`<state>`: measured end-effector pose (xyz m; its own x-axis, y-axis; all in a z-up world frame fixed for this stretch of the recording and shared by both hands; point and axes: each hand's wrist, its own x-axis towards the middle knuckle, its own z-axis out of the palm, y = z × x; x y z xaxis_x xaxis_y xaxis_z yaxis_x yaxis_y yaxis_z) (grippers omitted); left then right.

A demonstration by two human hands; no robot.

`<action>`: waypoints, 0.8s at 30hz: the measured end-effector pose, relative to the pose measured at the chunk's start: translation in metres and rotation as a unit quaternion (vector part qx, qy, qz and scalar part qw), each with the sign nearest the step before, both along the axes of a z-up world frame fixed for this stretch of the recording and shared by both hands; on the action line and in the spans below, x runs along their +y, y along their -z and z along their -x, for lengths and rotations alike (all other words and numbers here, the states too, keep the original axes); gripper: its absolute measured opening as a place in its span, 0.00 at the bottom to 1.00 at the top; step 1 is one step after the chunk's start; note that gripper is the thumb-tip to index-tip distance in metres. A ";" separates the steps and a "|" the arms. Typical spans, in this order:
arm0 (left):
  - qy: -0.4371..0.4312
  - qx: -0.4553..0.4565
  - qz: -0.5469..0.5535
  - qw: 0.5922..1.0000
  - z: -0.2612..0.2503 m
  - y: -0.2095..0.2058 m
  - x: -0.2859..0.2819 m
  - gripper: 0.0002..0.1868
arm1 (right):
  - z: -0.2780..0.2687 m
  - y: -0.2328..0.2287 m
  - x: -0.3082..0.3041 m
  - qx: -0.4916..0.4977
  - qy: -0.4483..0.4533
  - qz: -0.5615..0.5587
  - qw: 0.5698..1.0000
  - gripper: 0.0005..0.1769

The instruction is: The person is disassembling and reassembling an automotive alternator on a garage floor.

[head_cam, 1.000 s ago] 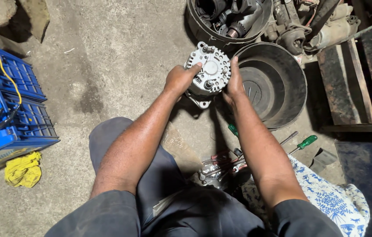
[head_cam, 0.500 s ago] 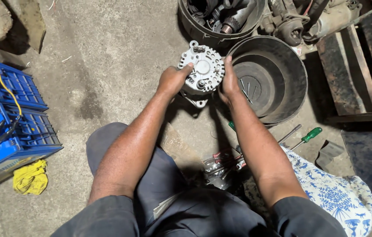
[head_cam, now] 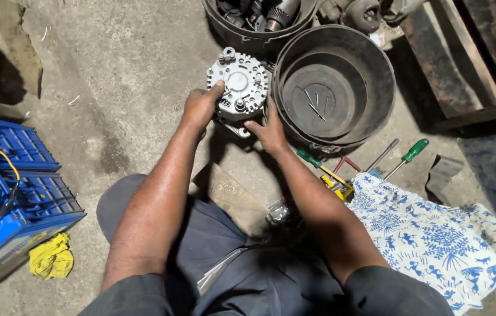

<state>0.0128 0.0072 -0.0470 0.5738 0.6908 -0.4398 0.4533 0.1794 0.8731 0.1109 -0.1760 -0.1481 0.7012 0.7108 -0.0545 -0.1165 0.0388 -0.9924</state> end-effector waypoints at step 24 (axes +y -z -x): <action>0.010 -0.071 0.092 0.993 0.004 0.032 0.018 0.28 | -0.191 -0.019 -0.227 -0.234 0.101 0.218 0.942 0.13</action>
